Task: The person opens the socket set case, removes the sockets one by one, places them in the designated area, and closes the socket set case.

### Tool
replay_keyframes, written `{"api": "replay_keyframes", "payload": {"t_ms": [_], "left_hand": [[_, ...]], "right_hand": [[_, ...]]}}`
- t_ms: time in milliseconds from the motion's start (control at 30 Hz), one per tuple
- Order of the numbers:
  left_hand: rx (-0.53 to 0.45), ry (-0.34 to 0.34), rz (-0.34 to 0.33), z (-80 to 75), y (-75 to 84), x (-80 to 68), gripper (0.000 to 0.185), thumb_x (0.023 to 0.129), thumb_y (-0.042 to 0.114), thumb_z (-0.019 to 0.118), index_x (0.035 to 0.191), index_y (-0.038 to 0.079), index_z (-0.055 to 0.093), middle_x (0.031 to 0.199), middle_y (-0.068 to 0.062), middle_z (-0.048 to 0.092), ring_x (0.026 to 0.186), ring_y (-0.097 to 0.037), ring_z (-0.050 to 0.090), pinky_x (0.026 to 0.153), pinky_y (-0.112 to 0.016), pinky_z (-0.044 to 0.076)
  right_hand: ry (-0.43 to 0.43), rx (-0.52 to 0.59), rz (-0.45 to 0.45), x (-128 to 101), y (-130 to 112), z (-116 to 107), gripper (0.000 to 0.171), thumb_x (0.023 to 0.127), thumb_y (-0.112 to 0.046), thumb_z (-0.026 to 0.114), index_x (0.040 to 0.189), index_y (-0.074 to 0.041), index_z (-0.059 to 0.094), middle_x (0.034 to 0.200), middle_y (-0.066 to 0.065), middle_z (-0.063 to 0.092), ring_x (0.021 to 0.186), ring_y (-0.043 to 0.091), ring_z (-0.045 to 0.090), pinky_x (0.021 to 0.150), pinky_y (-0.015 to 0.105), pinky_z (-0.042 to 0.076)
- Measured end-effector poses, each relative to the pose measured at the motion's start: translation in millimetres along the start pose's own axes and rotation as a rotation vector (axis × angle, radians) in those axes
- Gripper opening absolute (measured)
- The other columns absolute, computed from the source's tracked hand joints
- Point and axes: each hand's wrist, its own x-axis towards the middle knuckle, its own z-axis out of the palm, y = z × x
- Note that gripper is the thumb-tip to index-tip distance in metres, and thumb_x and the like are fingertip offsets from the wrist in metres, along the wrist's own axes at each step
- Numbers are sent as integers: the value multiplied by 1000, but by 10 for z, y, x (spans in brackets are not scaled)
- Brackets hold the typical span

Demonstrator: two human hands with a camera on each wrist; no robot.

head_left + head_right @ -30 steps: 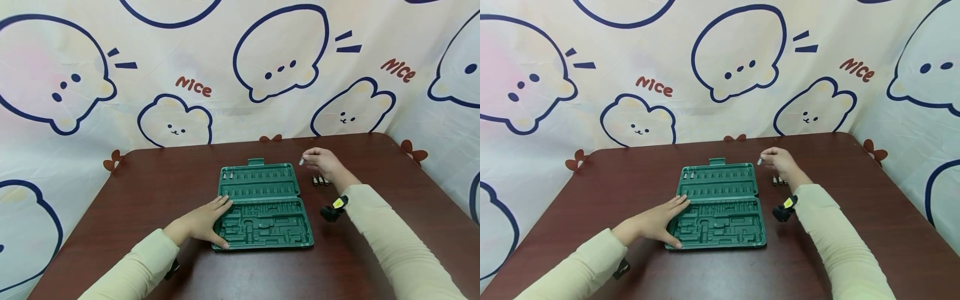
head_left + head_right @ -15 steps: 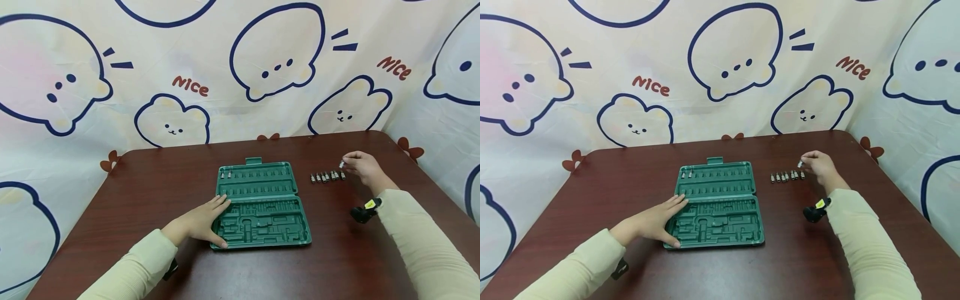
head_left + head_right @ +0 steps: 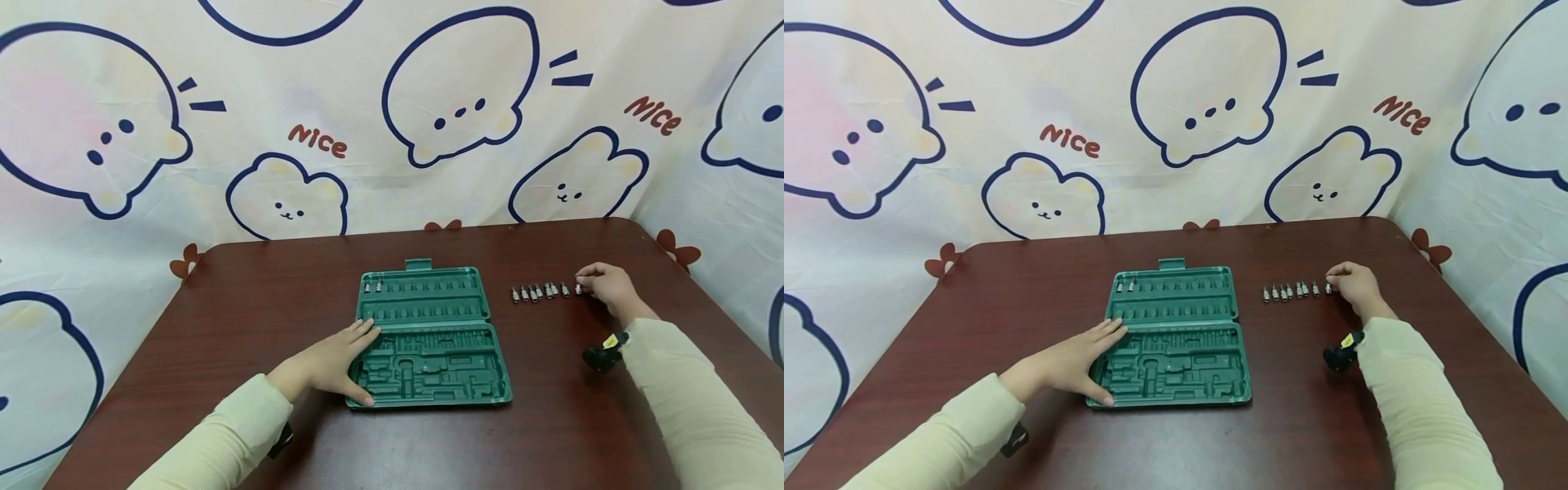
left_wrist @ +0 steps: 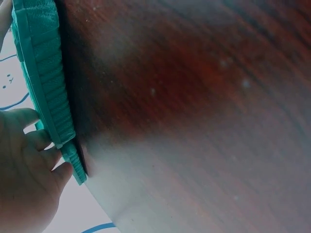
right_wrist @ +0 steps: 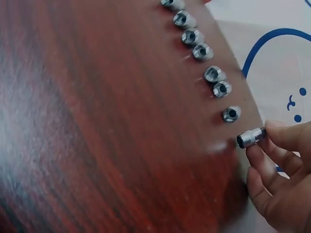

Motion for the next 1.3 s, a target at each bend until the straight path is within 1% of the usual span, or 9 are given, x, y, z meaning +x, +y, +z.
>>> {"api": "replay_keyframes", "payload": {"t_ms": [267, 433, 533, 700, 867, 1033, 1133, 1200, 1300], "left_hand": [[19, 7, 4, 16, -17, 11, 110, 58, 68, 60, 140, 12, 13, 144, -7, 6, 129, -24, 5, 97, -45, 19], [25, 4, 2, 5, -8, 11, 110, 58, 68, 59, 140, 12, 13, 144, -7, 6, 129, -25, 5, 98, -45, 19], [17, 5, 7, -5, 6, 3, 110, 58, 68, 59, 140, 11, 13, 143, -8, 6, 129, -25, 5, 98, -45, 19], [13, 7, 9, -7, 15, -6, 110, 58, 68, 60, 140, 10, 14, 143, -9, 6, 129, -26, 5, 98, -45, 18], [10, 10, 5, 7, 1, -2, 110, 57, 69, 59, 140, 11, 13, 144, -7, 5, 129, -25, 4, 98, -45, 18], [4, 9, 11, 18, -16, 14, 110, 58, 69, 58, 140, 12, 13, 144, -7, 5, 129, -24, 3, 98, -45, 19], [-4, 7, 12, 24, -21, 15, 110, 57, 69, 58, 140, 12, 12, 144, -7, 4, 129, -24, 3, 98, -45, 19], [-8, 6, 5, 25, -25, 11, 111, 57, 69, 58, 140, 13, 12, 144, -6, 4, 129, -24, 3, 97, -46, 19], [-12, 5, -3, 33, -22, 15, 111, 56, 70, 58, 140, 13, 12, 144, -5, 4, 129, -23, 2, 97, -46, 19]], "right_hand": [[3, -191, -101, 56, -8, 31, 22, 88, -8, 46, 96, 11, 53, 80, 14, 54, 66, 21, 50, 57, 30, 40], [-12, -319, -103, 64, -53, 57, 21, 85, -8, 48, 89, 10, 57, 70, 10, 55, 61, 21, 49, 52, 29, 38], [-4, -348, -88, 69, -60, 70, 20, 85, -8, 48, 87, 10, 57, 67, 9, 54, 60, 21, 48, 50, 29, 38], [5, -352, -77, 87, -53, 78, 19, 85, -9, 49, 86, 9, 57, 68, 10, 53, 60, 21, 48, 50, 29, 38], [11, -319, -63, 84, -54, 74, 21, 85, -10, 48, 87, 8, 56, 71, 12, 54, 62, 22, 48, 51, 30, 39], [65, -230, -11, 49, -76, 66, 23, 86, -13, 47, 93, 7, 55, 87, 18, 54, 69, 23, 50, 53, 29, 40], [86, -150, 20, 33, -122, 69, 28, 88, -17, 45, 99, 7, 53, 97, 20, 52, 74, 22, 49, 54, 26, 40], [90, -66, 31, 39, -161, 88, 32, 89, -21, 46, 104, 7, 51, 100, 18, 50, 75, 20, 50, 55, 25, 42], [65, 40, 30, 55, -240, 124, 37, 89, -25, 46, 108, 6, 48, 102, 16, 48, 75, 16, 50, 61, 26, 44]]}}
